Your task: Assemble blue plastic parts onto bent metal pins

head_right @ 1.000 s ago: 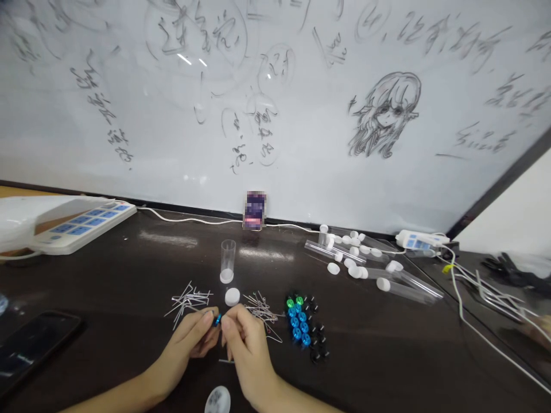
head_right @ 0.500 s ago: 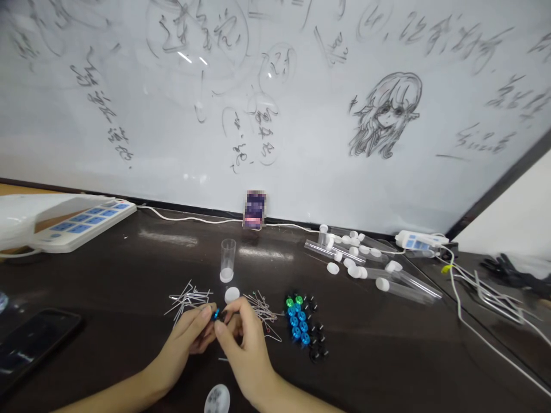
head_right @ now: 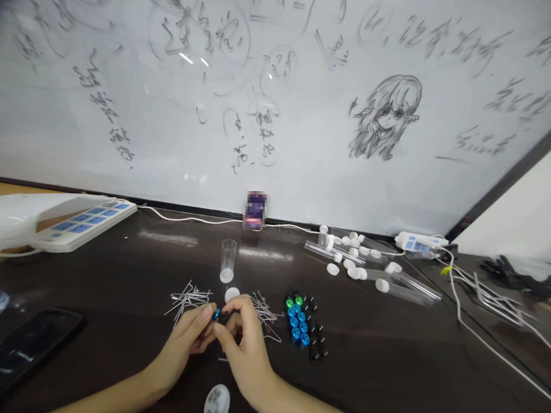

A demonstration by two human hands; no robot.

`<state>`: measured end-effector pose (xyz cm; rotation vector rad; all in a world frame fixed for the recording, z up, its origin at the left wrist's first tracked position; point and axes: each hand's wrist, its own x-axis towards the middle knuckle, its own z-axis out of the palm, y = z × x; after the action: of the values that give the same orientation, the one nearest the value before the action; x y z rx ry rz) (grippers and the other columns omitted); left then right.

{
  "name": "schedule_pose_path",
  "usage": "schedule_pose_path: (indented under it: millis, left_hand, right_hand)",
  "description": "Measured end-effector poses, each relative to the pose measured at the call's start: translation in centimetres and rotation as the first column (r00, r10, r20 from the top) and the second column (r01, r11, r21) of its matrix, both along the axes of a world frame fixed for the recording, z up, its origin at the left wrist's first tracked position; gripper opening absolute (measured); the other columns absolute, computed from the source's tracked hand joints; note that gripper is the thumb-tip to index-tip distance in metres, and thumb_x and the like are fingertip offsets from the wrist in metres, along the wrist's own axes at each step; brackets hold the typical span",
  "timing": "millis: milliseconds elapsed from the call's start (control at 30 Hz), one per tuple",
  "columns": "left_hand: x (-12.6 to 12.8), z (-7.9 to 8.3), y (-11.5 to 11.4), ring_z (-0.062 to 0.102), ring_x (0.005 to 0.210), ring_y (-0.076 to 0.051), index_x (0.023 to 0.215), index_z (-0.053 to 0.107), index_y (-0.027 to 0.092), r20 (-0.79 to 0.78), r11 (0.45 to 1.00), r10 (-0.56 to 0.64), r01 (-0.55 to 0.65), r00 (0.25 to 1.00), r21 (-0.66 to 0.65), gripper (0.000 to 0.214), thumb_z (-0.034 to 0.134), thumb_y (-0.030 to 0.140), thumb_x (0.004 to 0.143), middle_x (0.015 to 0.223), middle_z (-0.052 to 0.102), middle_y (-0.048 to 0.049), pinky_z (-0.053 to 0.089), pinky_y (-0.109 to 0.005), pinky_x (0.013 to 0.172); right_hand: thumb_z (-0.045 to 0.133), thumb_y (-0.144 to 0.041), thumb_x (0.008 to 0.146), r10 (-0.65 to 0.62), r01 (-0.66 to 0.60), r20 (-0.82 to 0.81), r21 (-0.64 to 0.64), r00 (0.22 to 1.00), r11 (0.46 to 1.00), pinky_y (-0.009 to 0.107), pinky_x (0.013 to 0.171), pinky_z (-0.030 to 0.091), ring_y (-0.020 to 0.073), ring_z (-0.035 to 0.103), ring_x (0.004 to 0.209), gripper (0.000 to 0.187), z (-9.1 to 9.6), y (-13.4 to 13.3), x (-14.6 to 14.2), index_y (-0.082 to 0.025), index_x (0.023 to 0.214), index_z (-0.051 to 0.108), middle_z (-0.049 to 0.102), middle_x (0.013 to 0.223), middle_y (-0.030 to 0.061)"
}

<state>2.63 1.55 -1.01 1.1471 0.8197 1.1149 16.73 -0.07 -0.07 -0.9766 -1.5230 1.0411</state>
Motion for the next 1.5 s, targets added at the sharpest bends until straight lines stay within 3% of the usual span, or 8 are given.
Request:
schedule_pose_path:
  millis: [167,367,533,667,933,1100,1267,1500]
  left_hand:
    - [0.0,0.2,-0.3,0.026,0.049,-0.010,0.057,0.042,0.019,-0.018,1.000,-0.029,0.029,0.999,0.009,0.048,0.049,0.055,0.088,0.053,0.032,0.0061,0.017,-0.024,0.044]
    - [0.0,0.6,-0.4,0.028,0.050,-0.010,0.057,0.044,0.018,-0.038,0.997,-0.071,0.071,0.997,-0.013,0.046,0.053,0.054,0.085,0.053,0.036,0.0051,0.019,-0.025,0.045]
    - [-0.1,0.6,0.1,0.024,0.044,-0.009,0.059,0.047,0.018,0.010,0.977,-0.214,0.214,0.977,0.004,0.043,0.050,0.050,0.086,0.048,0.036,0.0059,0.014,-0.025,0.044]
    - [0.1,0.6,0.3,0.024,0.042,-0.008,0.054,0.048,0.017,0.005,0.980,-0.198,0.198,0.980,-0.015,0.048,0.046,0.051,0.089,0.045,0.036,0.0054,0.013,-0.025,0.043]
    - [0.3,0.7,0.5,0.017,0.041,-0.006,0.055,0.043,0.019,0.124,0.984,-0.048,0.068,0.991,-0.163,0.046,0.054,0.051,0.085,0.043,0.031,0.0092,0.012,-0.023,0.042]
    - [0.3,0.5,0.7,0.017,0.040,-0.005,0.055,0.041,0.019,0.130,0.986,-0.054,0.073,0.990,-0.148,0.046,0.060,0.051,0.081,0.044,0.029,0.0102,0.012,-0.022,0.040]
    - [0.3,0.6,0.7,0.020,0.039,-0.006,0.052,0.040,0.019,0.072,0.988,-0.075,0.084,0.995,-0.132,0.050,0.059,0.055,0.081,0.042,0.030,0.0094,0.014,-0.022,0.040]
    - [0.4,0.8,0.5,0.018,0.041,-0.006,0.053,0.041,0.019,0.095,0.984,-0.021,0.038,0.995,-0.175,0.050,0.057,0.057,0.081,0.044,0.030,0.0096,0.013,-0.022,0.041]
  right_hand:
    - [0.057,-0.036,0.092,0.002,-0.002,0.031,-0.010,1.000,1.000,0.023,0.056,0.037,0.0116,0.044,0.059,0.017,-0.1,0.3,0.1,-0.020,0.089,0.055,0.047,0.070,-0.0036]
    - [0.044,-0.046,0.097,0.030,-0.026,0.053,-0.069,0.998,0.997,0.022,0.050,0.033,0.0097,0.042,0.050,0.045,-0.3,0.3,0.2,-0.017,0.063,0.048,0.045,0.055,-0.0036]
    - [0.043,-0.050,0.097,0.027,-0.022,0.055,-0.098,0.998,0.995,0.021,0.045,0.030,0.0085,0.040,0.045,0.052,-0.8,0.4,0.3,-0.017,0.058,0.048,0.045,0.050,-0.0031]
    - [0.044,-0.050,0.096,0.042,-0.037,0.049,-0.112,0.998,0.993,0.021,0.043,0.028,0.0079,0.039,0.044,0.052,-0.8,0.5,0.3,-0.017,0.057,0.048,0.045,0.049,-0.0030]
    - [0.057,-0.041,0.092,0.021,-0.028,-0.080,-0.088,0.997,0.996,0.019,0.046,0.034,0.0082,0.044,0.054,0.023,0.0,0.2,0.0,-0.022,0.104,0.049,0.049,0.081,-0.0027]
    - [0.057,-0.039,0.092,-0.017,0.019,0.060,-0.029,0.998,0.999,0.021,0.050,0.035,0.0109,0.045,0.057,0.019,-0.3,0.2,0.2,-0.020,0.093,0.053,0.049,0.071,-0.0029]
    - [0.043,-0.048,0.097,0.051,-0.048,0.037,-0.096,0.998,0.994,0.022,0.048,0.033,0.0095,0.042,0.048,0.042,-0.4,0.4,0.2,-0.018,0.069,0.048,0.048,0.055,-0.0035]
    - [0.062,-0.040,0.089,-0.015,0.016,0.016,-0.060,1.000,0.998,0.022,0.053,0.037,0.0110,0.047,0.056,0.024,-0.1,0.1,0.0,-0.021,0.100,0.052,0.054,0.073,-0.0032]
